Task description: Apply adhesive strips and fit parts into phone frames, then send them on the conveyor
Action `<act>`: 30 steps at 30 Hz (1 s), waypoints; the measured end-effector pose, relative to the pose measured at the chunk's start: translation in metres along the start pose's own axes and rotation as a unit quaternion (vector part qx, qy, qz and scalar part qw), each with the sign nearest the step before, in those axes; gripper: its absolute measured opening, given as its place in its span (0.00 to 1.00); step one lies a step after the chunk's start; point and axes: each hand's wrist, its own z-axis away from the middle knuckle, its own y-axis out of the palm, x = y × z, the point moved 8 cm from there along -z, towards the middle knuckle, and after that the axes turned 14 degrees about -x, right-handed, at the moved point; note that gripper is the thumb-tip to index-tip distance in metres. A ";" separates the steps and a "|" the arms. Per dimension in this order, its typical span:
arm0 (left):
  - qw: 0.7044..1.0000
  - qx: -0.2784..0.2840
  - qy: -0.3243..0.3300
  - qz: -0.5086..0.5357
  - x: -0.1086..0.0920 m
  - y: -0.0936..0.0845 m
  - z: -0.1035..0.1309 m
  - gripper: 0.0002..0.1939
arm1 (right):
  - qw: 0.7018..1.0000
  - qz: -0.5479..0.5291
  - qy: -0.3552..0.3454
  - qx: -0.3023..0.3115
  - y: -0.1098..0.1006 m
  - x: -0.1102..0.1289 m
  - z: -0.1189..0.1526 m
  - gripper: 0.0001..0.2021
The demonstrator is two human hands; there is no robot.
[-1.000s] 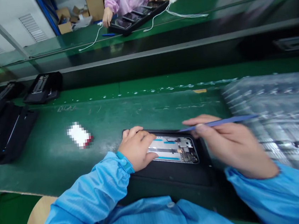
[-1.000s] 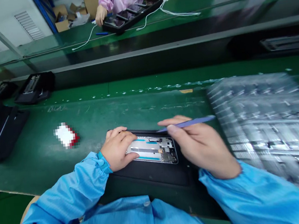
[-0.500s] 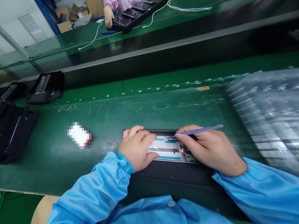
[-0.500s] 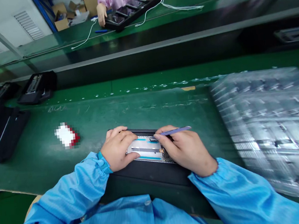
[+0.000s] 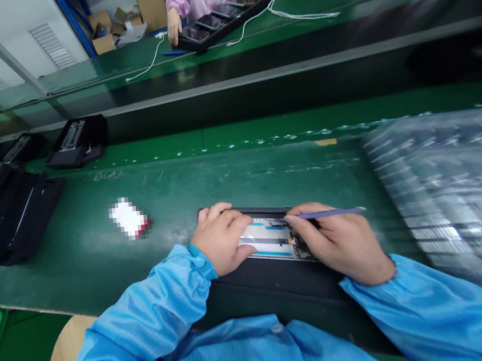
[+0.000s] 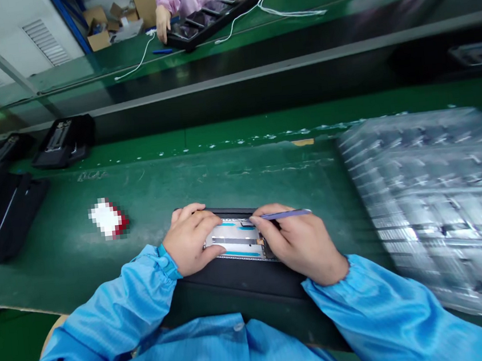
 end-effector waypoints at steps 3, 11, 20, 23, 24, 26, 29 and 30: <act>1.000 -0.003 0.003 0.003 -0.001 -0.001 0.000 0.27 | 1.000 0.004 0.007 -0.004 -0.001 -0.002 -0.001 0.10; 1.000 -0.004 -0.002 0.002 -0.001 -0.001 -0.001 0.26 | 1.000 -0.013 0.013 -0.004 0.000 0.000 -0.002 0.11; 1.000 -0.008 0.004 0.006 -0.001 -0.001 0.000 0.26 | 1.000 0.004 0.016 0.007 0.004 -0.003 -0.001 0.13; 1.000 -0.006 0.003 0.008 0.000 0.000 0.000 0.26 | 1.000 0.010 -0.001 0.011 0.007 -0.002 0.000 0.14; 1.000 -0.005 0.002 0.007 0.000 0.000 0.000 0.26 | 1.000 0.008 -0.007 0.011 0.007 -0.001 0.000 0.14; 1.000 -0.003 0.001 0.006 0.000 0.000 -0.001 0.26 | 1.000 0.003 -0.010 0.001 0.004 0.000 0.000 0.13; 1.000 0.000 0.002 0.004 0.000 0.000 -0.001 0.27 | 1.000 0.011 -0.003 -0.021 -0.001 -0.002 -0.001 0.10; 1.000 0.000 0.003 0.004 0.000 0.000 -0.001 0.27 | 1.000 0.015 -0.002 -0.026 -0.002 -0.002 -0.001 0.10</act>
